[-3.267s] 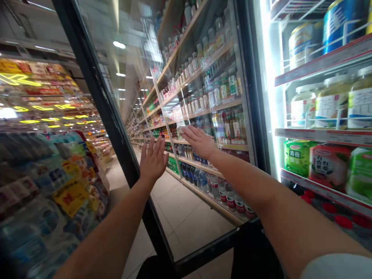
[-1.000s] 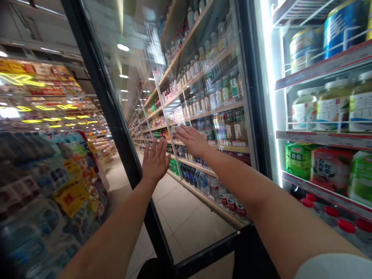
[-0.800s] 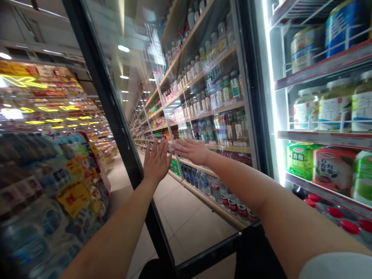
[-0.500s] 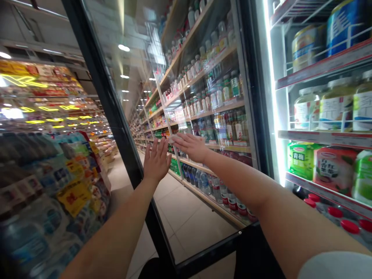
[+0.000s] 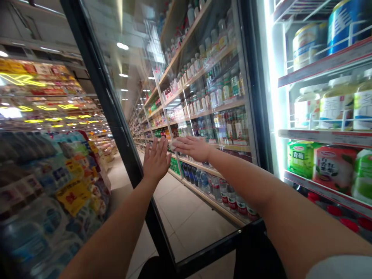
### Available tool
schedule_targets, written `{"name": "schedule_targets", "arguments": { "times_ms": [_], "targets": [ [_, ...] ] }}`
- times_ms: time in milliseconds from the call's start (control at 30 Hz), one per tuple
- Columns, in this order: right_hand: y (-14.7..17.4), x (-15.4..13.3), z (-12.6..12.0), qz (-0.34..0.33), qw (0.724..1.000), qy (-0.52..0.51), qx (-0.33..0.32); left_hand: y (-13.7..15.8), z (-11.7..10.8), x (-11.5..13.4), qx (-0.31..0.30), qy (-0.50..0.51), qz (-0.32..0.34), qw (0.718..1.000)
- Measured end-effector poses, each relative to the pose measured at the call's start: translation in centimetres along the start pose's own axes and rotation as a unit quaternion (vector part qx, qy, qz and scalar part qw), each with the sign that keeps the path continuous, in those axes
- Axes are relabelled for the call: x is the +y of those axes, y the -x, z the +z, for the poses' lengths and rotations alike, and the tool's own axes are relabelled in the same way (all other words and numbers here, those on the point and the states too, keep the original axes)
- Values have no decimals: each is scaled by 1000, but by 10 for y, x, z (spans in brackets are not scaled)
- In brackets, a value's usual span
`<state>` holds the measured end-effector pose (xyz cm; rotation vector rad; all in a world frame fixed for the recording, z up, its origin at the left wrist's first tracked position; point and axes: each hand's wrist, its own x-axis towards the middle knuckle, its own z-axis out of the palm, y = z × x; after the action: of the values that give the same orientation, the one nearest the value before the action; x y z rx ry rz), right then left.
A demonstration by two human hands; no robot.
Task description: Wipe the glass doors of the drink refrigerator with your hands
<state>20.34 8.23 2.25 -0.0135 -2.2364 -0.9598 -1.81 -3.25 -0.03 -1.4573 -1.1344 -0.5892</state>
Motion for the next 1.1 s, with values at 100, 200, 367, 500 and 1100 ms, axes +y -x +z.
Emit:
{"name": "schedule_targets", "arguments": {
  "times_ms": [100, 200, 367, 500, 1100],
  "targets": [
    [-3, 7, -5, 103, 994, 22, 35, 0, 1, 0, -2, 0, -1, 1000],
    [-1, 3, -1, 159, 984, 39, 65, 0, 0, 0, -1, -1, 0, 1000],
    [10, -4, 9, 5, 999, 17, 31, 0, -1, 1, -7, 7, -2, 1000],
    [-1, 13, -4, 54, 997, 29, 41, 1, 0, 0, -7, 17, -8, 1000],
    [-9, 20, 5, 324, 926, -12, 193, 2, 1, 0, -12, 11, -8, 1000]
  ]
}}
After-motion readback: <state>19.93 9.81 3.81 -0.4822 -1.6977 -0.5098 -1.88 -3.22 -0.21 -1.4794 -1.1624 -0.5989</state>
